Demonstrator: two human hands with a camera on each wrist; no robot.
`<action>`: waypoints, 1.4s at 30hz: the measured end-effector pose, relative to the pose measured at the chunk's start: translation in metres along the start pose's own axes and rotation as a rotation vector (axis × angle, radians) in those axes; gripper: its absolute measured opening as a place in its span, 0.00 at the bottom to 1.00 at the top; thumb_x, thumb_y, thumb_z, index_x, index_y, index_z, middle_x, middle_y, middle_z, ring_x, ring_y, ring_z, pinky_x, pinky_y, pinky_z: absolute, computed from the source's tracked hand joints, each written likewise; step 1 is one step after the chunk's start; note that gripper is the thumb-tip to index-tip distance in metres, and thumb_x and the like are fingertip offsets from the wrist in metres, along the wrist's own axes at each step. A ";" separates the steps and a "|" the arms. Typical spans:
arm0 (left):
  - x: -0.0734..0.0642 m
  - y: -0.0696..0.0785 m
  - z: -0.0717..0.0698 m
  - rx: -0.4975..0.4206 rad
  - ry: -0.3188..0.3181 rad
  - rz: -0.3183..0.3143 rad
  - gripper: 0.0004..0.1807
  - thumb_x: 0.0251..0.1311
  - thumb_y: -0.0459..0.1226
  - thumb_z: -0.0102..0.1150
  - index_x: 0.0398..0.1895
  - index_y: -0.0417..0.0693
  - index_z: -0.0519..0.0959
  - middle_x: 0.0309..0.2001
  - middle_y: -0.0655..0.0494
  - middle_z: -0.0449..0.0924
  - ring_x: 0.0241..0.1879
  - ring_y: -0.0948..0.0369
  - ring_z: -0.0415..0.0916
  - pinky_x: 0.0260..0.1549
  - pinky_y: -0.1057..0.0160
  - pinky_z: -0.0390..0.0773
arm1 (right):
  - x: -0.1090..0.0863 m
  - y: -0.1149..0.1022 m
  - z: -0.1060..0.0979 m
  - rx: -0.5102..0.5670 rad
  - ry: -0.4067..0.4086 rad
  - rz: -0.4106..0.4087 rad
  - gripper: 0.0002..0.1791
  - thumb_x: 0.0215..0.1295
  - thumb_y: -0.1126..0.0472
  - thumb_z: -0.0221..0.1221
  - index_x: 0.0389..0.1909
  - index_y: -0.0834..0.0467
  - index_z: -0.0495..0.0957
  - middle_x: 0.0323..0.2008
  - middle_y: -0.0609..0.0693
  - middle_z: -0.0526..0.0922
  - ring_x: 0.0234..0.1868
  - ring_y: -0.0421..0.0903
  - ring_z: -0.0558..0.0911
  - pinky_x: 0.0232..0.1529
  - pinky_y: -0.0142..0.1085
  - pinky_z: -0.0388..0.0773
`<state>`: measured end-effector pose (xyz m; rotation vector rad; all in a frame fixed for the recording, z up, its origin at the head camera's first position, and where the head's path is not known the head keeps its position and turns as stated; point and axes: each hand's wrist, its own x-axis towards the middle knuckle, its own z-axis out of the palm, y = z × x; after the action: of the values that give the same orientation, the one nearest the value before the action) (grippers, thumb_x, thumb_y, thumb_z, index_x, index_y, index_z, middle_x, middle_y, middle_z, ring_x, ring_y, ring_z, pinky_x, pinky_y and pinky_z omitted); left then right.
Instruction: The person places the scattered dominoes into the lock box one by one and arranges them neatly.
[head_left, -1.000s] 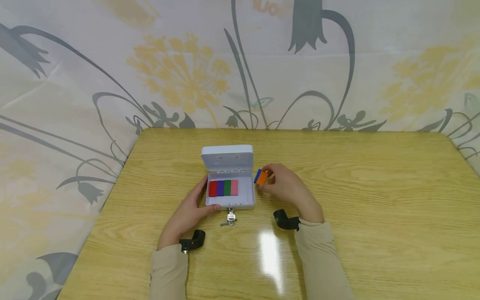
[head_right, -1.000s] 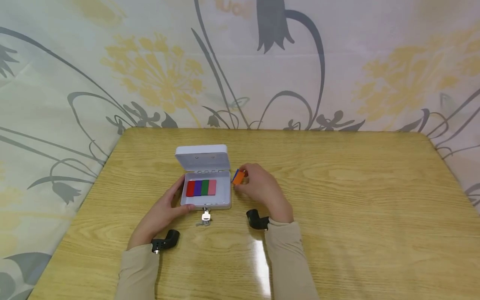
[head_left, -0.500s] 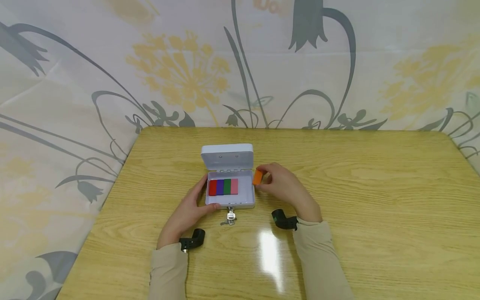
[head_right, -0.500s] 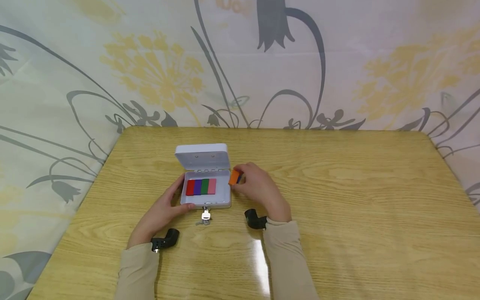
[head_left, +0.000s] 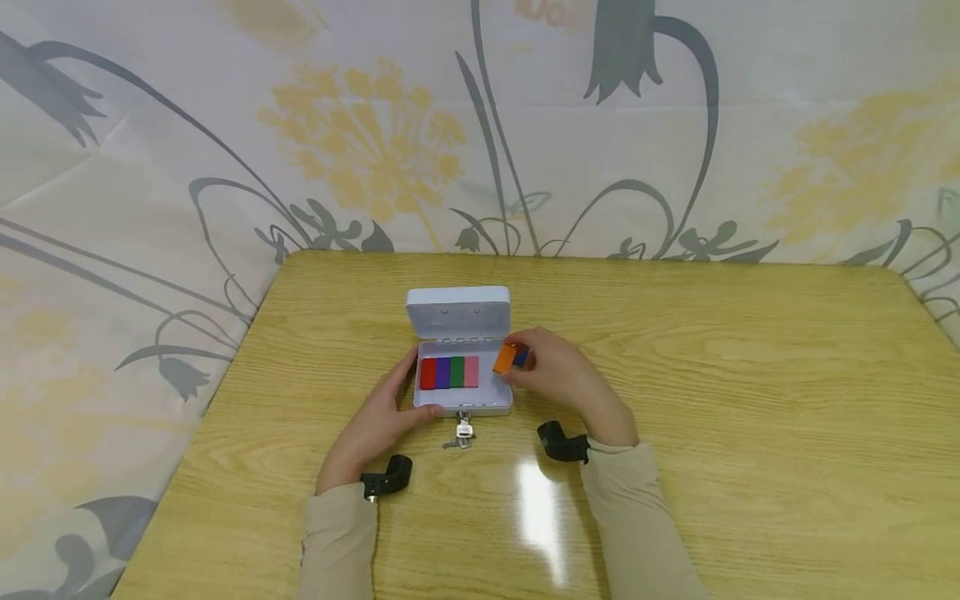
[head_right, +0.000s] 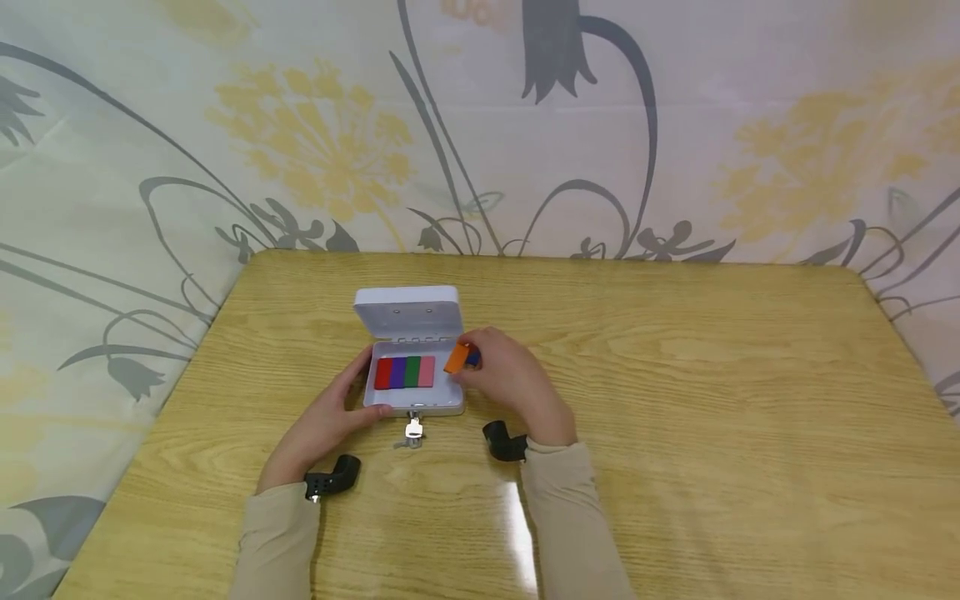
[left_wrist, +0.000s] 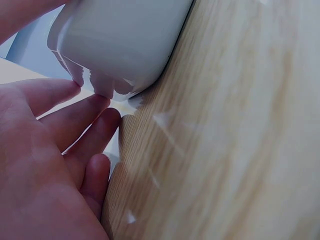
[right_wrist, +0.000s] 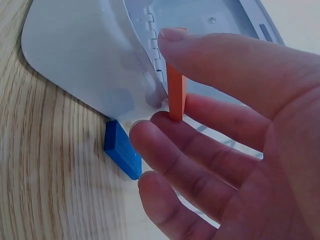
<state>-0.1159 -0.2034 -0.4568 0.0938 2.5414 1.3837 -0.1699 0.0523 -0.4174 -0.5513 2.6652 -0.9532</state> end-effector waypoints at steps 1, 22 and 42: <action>0.000 0.000 0.000 -0.003 -0.001 0.002 0.51 0.41 0.57 0.64 0.68 0.70 0.45 0.68 0.60 0.45 0.67 0.53 0.41 0.60 0.45 0.45 | 0.000 0.000 0.001 -0.002 0.002 -0.005 0.27 0.51 0.52 0.64 0.52 0.58 0.72 0.39 0.49 0.75 0.33 0.44 0.72 0.33 0.35 0.70; -0.004 0.006 -0.002 0.006 -0.005 0.000 0.50 0.44 0.56 0.63 0.69 0.67 0.45 0.68 0.59 0.46 0.67 0.53 0.41 0.60 0.44 0.46 | 0.003 -0.007 0.013 -0.044 0.035 -0.019 0.26 0.51 0.53 0.64 0.53 0.52 0.72 0.46 0.52 0.67 0.34 0.43 0.72 0.33 0.34 0.71; -0.002 0.001 0.001 -0.005 0.006 -0.004 0.50 0.43 0.56 0.64 0.68 0.70 0.46 0.68 0.62 0.46 0.67 0.54 0.41 0.60 0.45 0.46 | 0.005 -0.009 0.026 -0.100 0.042 -0.037 0.27 0.52 0.55 0.62 0.56 0.50 0.71 0.53 0.56 0.65 0.36 0.48 0.72 0.39 0.40 0.72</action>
<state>-0.1132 -0.2021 -0.4564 0.0829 2.5413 1.3915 -0.1624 0.0297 -0.4314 -0.6102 2.7615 -0.8539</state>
